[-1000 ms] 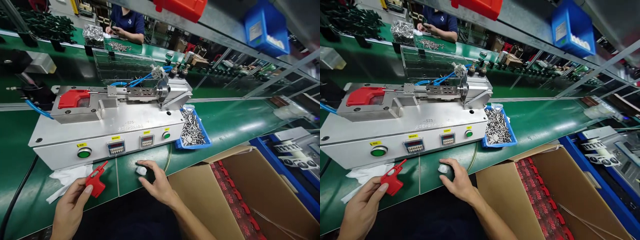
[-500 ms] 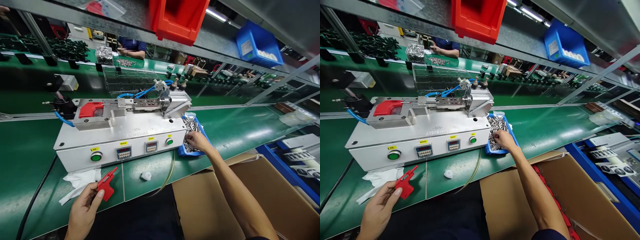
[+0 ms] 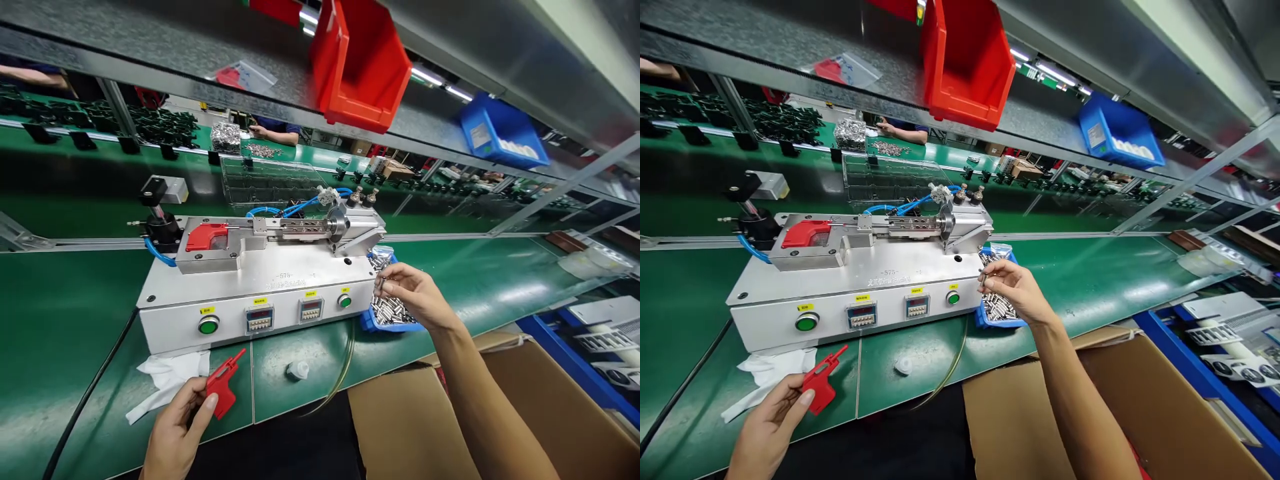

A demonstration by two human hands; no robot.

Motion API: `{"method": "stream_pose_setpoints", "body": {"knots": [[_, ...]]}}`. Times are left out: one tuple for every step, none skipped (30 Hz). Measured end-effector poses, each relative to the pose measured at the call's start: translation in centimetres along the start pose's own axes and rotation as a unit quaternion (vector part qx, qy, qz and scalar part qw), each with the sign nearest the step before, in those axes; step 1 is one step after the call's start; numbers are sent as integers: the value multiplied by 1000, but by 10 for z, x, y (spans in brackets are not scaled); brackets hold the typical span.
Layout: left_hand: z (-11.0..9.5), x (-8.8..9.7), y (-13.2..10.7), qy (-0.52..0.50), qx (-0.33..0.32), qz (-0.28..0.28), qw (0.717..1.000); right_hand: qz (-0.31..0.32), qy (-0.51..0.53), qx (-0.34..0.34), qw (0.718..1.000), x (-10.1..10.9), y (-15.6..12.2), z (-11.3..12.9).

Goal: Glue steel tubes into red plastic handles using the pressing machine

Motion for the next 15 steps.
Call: {"method": "stream_pose_setpoints", "body": {"knots": [[2, -2, 0, -1, -1, 7, 1000, 9, -1, 8, 1000, -7, 1, 7], [4, -4, 1, -2, -5, 12, 1000, 19, -6, 19, 1000, -15, 4, 15], [4, -6, 1, -4, -12, 12, 1000, 30, -14, 32, 999, -24, 7, 23], [4, -8, 2, -5, -22, 7, 1000, 44, -24, 46, 998, -34, 11, 32], [2, -9, 3, -5, -34, -2, 999, 61, -35, 63, 996, -46, 17, 41], [0, -11, 5, -4, -44, -10, 999, 79, -46, 85, 992, -59, 25, 52], [-2, -13, 7, 0, -51, -10, 999, 94, -59, 114, 987, -74, 34, 65], [-3, -16, 9, 5, -54, -5, 999, 103, -75, 152, 980, -90, 44, 80], [-3, -18, 11, 9, -55, 3, 998, 106, -96, 195, 970, -107, 55, 95], [-3, -21, 13, 13, -55, 12, 998, 101, -121, 242, 957, -124, 67, 111], [-3, -22, 13, 16, -56, 19, 998, 88, -150, 286, 942, -140, 78, 126], [-3, -23, 14, 17, -57, 25, 998, 70, -183, 323, 926, -156, 89, 138], [-4, -24, 14, 17, -60, 28, 998, 51, -219, 350, 909, -170, 100, 147], [-4, -24, 13, 17, -63, 25, 998, 33, -254, 369, 894, -183, 110, 152], [-4, -24, 13, 15, -66, 22, 997, 19, -286, 381, 879, -194, 119, 155]]}}
Point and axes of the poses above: each hand's wrist, its own y-axis towards the middle knuckle, its own x-axis out of the back of the hand, z = x × y, the point moved 10 cm from there along y, towards the middle knuckle, and after that the axes turned 12 degrees about -y, right-handed, at the moved point
